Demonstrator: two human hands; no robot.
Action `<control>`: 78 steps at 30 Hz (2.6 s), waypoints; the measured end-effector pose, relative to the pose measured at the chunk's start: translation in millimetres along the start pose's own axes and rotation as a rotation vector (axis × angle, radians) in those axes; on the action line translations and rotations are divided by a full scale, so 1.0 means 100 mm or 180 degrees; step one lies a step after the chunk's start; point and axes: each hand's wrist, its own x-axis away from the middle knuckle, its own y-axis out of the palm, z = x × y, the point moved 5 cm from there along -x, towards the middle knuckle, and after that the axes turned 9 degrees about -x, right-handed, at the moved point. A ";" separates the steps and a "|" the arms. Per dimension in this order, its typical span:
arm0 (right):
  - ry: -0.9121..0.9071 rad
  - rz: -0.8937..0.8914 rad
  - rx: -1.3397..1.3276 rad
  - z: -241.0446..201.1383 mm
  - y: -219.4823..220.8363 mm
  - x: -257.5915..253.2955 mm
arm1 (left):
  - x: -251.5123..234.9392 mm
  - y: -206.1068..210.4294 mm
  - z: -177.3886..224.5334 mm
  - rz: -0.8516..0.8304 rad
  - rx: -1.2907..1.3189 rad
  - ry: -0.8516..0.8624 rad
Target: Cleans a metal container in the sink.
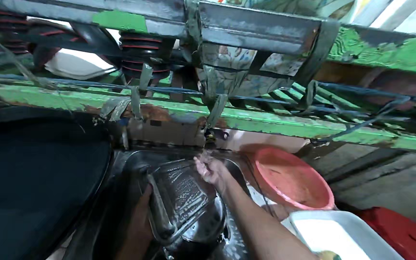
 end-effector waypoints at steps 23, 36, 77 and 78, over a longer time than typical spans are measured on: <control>-0.0245 -0.0214 -0.1013 -0.09 -1.15 0.63 | -0.91 -0.20 -0.54 -0.0324 -0.1001 -0.0920; -0.0859 0.0086 -0.1491 0.06 -1.06 0.80 | -0.35 1.93 -0.56 -0.1216 -0.5227 0.1837; -0.0856 -0.0653 0.0413 0.31 0.44 0.10 | -0.17 0.27 -0.05 -0.0613 -0.1850 -0.0807; -0.1216 -0.0811 0.0852 0.36 0.59 0.15 | -0.16 0.38 -0.09 -0.0748 -0.1860 -0.0818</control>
